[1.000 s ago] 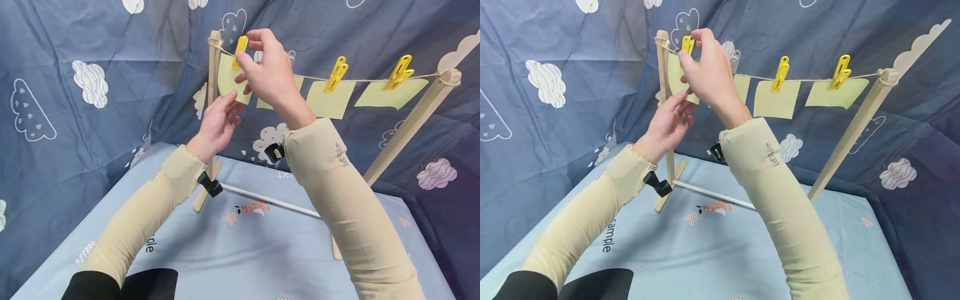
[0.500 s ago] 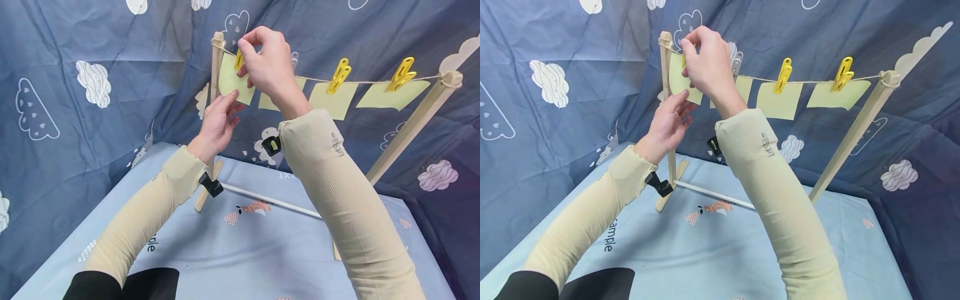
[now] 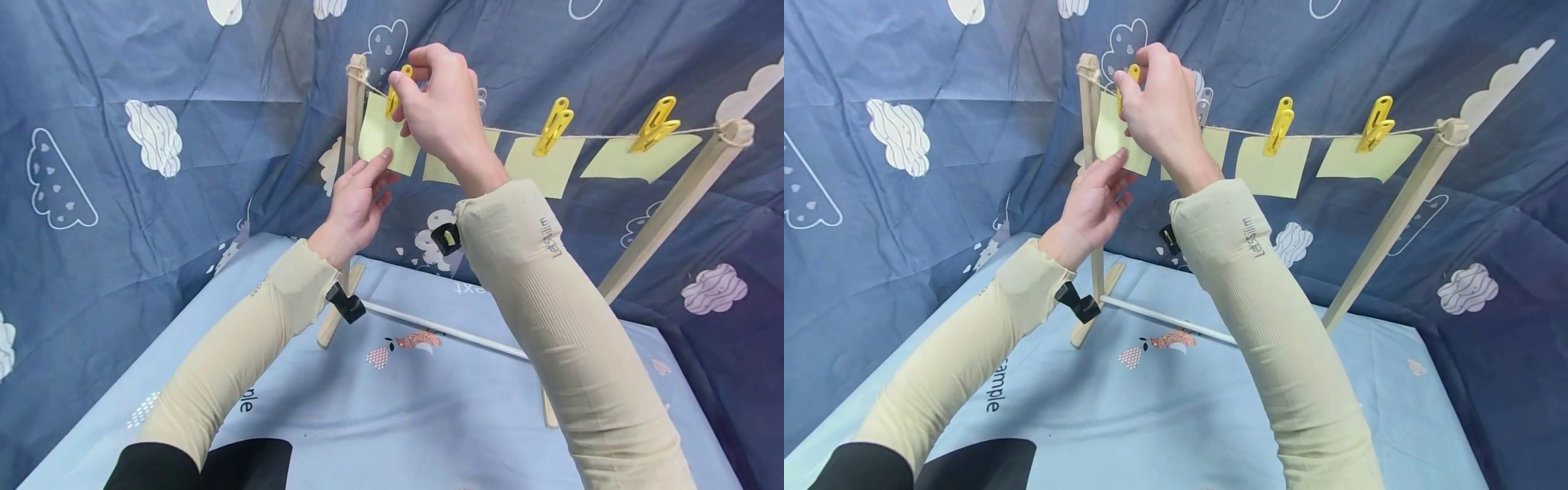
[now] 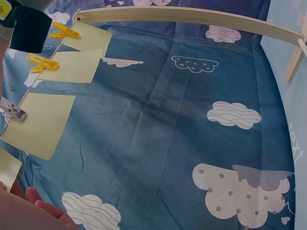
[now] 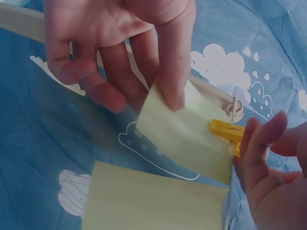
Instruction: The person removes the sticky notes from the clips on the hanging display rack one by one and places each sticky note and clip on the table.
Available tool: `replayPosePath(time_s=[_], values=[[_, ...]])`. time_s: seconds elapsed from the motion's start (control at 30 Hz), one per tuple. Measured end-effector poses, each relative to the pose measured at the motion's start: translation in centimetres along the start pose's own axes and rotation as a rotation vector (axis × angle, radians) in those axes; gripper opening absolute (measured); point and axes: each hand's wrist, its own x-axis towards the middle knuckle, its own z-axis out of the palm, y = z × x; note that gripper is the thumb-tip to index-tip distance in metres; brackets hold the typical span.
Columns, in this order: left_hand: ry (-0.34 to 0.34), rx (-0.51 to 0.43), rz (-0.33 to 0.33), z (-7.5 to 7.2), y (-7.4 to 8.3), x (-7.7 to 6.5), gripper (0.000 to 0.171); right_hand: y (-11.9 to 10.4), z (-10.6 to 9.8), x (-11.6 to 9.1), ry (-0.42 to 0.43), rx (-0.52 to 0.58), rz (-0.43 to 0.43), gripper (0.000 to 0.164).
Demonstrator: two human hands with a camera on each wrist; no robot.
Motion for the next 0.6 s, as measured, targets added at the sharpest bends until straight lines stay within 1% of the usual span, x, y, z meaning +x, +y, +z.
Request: replayPosePath(time_s=[0.2, 0.3, 0.47, 0.6], values=[[0.014, 0.021, 0.01, -0.18, -0.11, 0.02, 0.011, -0.16, -0.18, -0.23, -0.046, -0.067, 0.038, 0.043], [0.022, 0.024, 0.008, -0.19, -0.1, 0.07, 0.013, -0.36, -0.22, -0.3, -0.052, -0.077, 0.039, 0.041], [0.027, 0.033, 0.01, -0.05, -0.11, -0.06, 0.017, -0.52, -0.23, -0.36, -0.024, -0.047, 0.025, 0.036], [0.02, 0.047, 0.013, 0.06, -0.11, -0.17, 0.02, -0.5, -0.27, -0.33, 0.029, -0.068, -0.001, 0.033]])
